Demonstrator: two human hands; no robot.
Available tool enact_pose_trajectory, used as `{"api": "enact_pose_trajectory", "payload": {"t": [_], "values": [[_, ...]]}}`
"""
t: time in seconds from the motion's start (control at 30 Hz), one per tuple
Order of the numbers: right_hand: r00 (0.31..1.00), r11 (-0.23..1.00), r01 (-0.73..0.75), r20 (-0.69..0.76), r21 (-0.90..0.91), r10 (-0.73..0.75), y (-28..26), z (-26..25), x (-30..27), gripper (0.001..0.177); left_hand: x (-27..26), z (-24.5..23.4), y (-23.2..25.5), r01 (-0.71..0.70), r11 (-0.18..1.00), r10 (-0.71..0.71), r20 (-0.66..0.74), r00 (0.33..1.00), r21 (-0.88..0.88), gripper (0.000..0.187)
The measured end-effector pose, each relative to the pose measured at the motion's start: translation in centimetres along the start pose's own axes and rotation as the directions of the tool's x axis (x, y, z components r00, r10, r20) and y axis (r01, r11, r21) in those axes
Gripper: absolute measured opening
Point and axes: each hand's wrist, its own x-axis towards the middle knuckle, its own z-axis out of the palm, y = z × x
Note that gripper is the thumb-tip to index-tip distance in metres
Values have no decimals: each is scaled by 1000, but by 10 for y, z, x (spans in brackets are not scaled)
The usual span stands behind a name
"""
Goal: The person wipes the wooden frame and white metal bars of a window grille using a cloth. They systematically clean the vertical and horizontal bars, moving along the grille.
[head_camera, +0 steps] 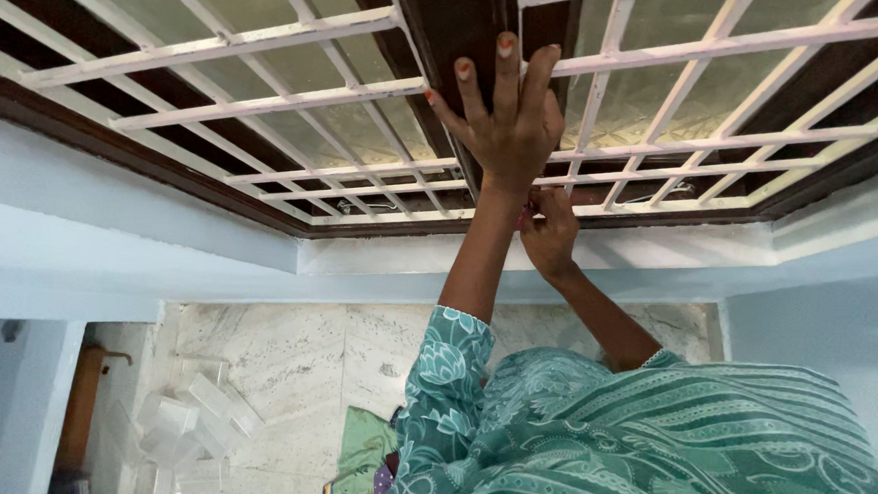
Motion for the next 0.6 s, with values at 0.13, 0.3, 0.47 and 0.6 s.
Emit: {"api": "enact_pose_trajectory", "payload": {"t": [0.13, 0.3, 0.47, 0.6], "values": [[941, 948, 313, -114, -56, -318, -55, -21, 27, 25, 8, -18, -2, 8, 988, 2, 68, 998, -151, 36], [882, 786, 460, 115, -413, -456, -56, -43, 59, 29, 13, -27, -8, -5, 982, 32, 137, 990, -189, 41], [871, 702, 422, 42, -573, -489, -30, -92, 71, 32, 12, -26, -10, -26, 993, 42, 140, 989, -112, 43], [926, 764, 173, -162, -621, -341, -1, -167, 82, 16, 7, -17, -11, -12, 995, 21, 96, 995, -96, 41]]}}
